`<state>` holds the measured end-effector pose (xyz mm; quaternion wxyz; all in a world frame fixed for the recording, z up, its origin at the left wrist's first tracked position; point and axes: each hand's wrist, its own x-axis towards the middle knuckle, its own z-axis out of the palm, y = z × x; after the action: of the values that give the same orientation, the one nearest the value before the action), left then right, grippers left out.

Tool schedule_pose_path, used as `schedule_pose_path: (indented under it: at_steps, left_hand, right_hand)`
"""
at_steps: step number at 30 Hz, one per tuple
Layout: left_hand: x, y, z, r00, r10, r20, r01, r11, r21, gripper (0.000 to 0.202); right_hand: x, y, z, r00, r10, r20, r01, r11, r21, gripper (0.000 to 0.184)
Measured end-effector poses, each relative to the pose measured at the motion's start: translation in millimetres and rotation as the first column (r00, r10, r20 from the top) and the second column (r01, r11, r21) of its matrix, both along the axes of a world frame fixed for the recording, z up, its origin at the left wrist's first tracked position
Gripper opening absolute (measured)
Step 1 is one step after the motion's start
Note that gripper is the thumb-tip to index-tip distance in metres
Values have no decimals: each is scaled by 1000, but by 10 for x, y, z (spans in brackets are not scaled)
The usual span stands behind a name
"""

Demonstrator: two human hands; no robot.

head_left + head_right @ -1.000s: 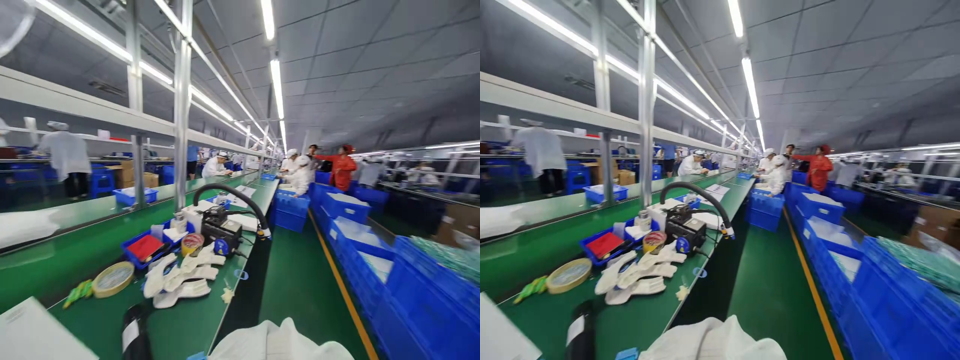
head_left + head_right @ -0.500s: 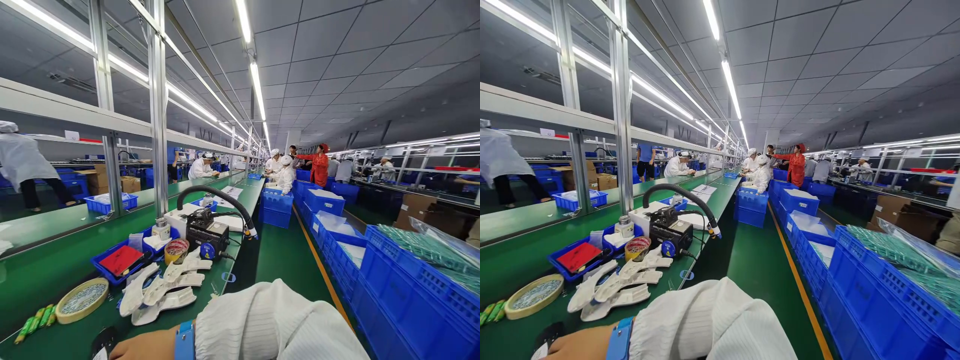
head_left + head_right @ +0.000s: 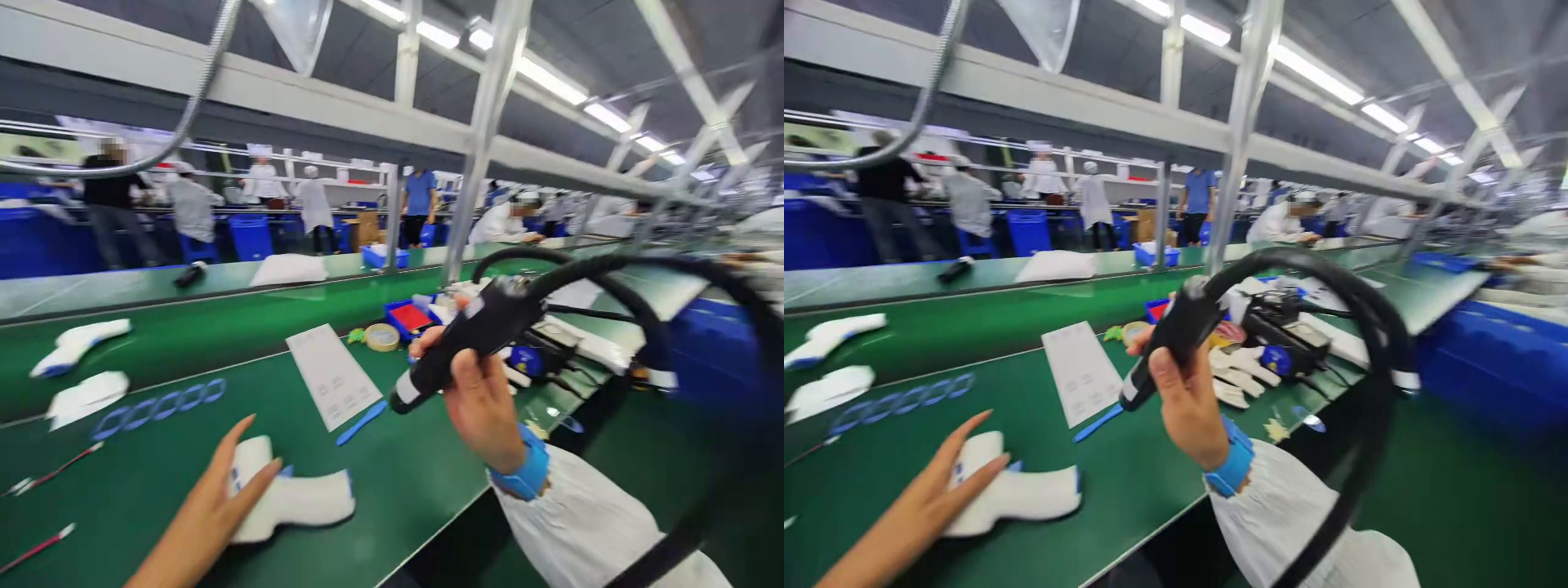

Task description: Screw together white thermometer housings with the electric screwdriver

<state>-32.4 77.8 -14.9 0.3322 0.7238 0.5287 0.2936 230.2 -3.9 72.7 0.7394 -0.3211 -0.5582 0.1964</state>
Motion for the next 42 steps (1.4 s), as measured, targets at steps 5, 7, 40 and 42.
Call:
schedule_pose_path:
  at_steps: [5, 7, 40, 42]
  left_hand:
    - [-45, -7, -40, 999, 5, 39, 2, 987, -161, 72]
    - [0, 0, -44, 999, 7, 54, 0, 992, -124, 67]
    - [-16, -53, -43, 999, -48, -6, 47, 989, -141, 56]
    - [-20, -47, -48, 999, -49, 2, 49, 989, -139, 57]
  right_hand:
    - [-437, 95, 74, 958, 211, -192, -215, 977, -2, 58]
    - [-549, 145, 51, 943, 279, -183, -283, 959, 1, 57]
    - [-714, 331, -307, 881, 450, -146, -467, 875, -126, 56]
    - [-713, 348, -308, 885, 442, -148, -460, 879, -124, 56]
